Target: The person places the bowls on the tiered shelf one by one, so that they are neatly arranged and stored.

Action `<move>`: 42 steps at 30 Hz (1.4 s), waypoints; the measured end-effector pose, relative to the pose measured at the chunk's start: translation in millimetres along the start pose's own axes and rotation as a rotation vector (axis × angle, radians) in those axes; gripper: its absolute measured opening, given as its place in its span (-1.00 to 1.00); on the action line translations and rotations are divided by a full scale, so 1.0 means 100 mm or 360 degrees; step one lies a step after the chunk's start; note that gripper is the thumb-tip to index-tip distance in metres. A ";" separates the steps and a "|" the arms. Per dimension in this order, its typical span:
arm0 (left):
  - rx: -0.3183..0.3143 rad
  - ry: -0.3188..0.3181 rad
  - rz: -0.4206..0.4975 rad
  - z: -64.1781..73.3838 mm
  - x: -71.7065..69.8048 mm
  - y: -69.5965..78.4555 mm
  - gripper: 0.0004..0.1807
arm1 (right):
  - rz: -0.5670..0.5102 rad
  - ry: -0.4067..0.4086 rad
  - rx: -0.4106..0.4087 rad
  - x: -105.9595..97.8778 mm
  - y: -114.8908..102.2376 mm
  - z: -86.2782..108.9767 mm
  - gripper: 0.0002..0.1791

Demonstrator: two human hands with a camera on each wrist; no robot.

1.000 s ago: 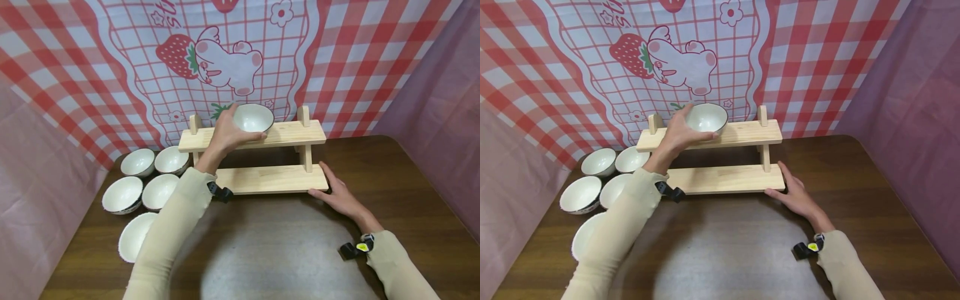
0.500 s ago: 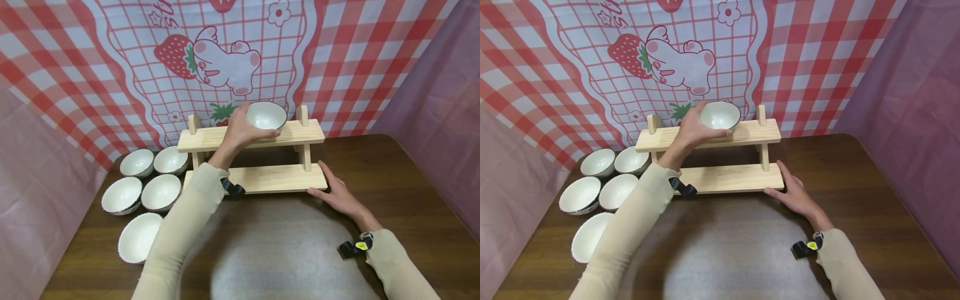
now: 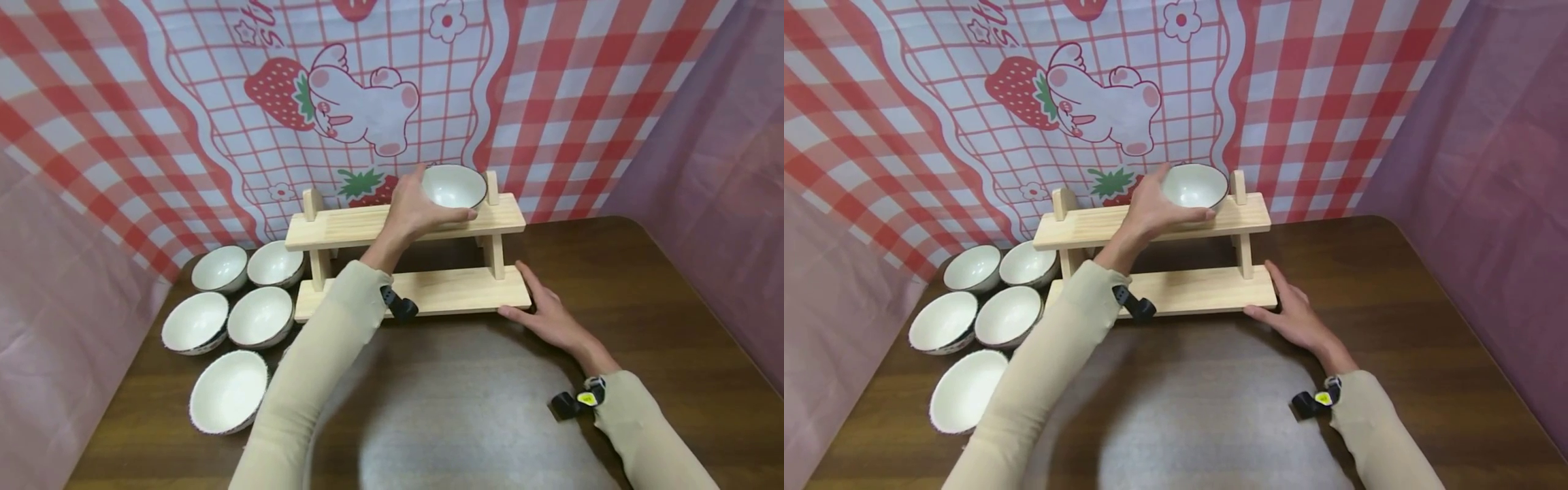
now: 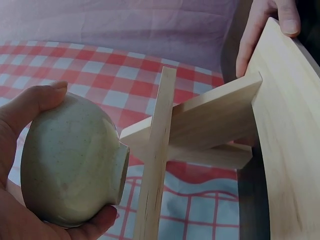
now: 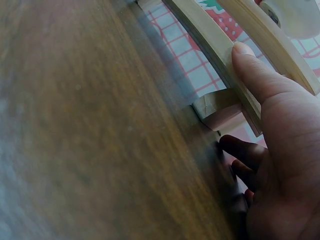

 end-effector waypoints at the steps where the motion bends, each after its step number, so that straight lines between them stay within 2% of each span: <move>1: 0.0012 -0.0004 -0.0007 -0.01 0.02 0.01 0.23 | 0.0000 0.0004 0.0001 0.00 0.01 0.00 0.12; 12: 0.0031 -0.0026 -0.0041 -0.09 0.19 0.10 0.22 | -0.0010 -0.0006 0.0026 0.02 0.04 -0.01 0.12; 16: 0.0016 -0.0038 -0.0006 -0.12 0.23 0.10 0.26 | -0.0002 0.0005 0.0021 0.00 0.03 -0.01 0.12; 22: 0.0008 -0.0049 -0.0029 -0.16 0.30 0.10 0.27 | -0.0008 0.0015 0.0003 -0.01 0.01 0.00 0.11; 35: 0.0010 -0.0055 -0.0047 -0.21 0.36 0.07 0.29 | -0.0002 0.0003 0.0013 0.01 0.01 0.00 0.10; 42: -0.0005 -0.0105 -0.0081 -0.22 0.40 0.09 0.29 | -0.0013 -0.0006 0.0029 0.00 0.01 0.00 0.11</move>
Point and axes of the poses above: each hand's wrist, its own z-axis away from the middle knuckle, its own x-axis out of the palm, y = z × x, the point moved 8 cm from there along -z, towards the middle knuckle, and after that the axes turned 6 degrees about x, right-handed, at the moved point
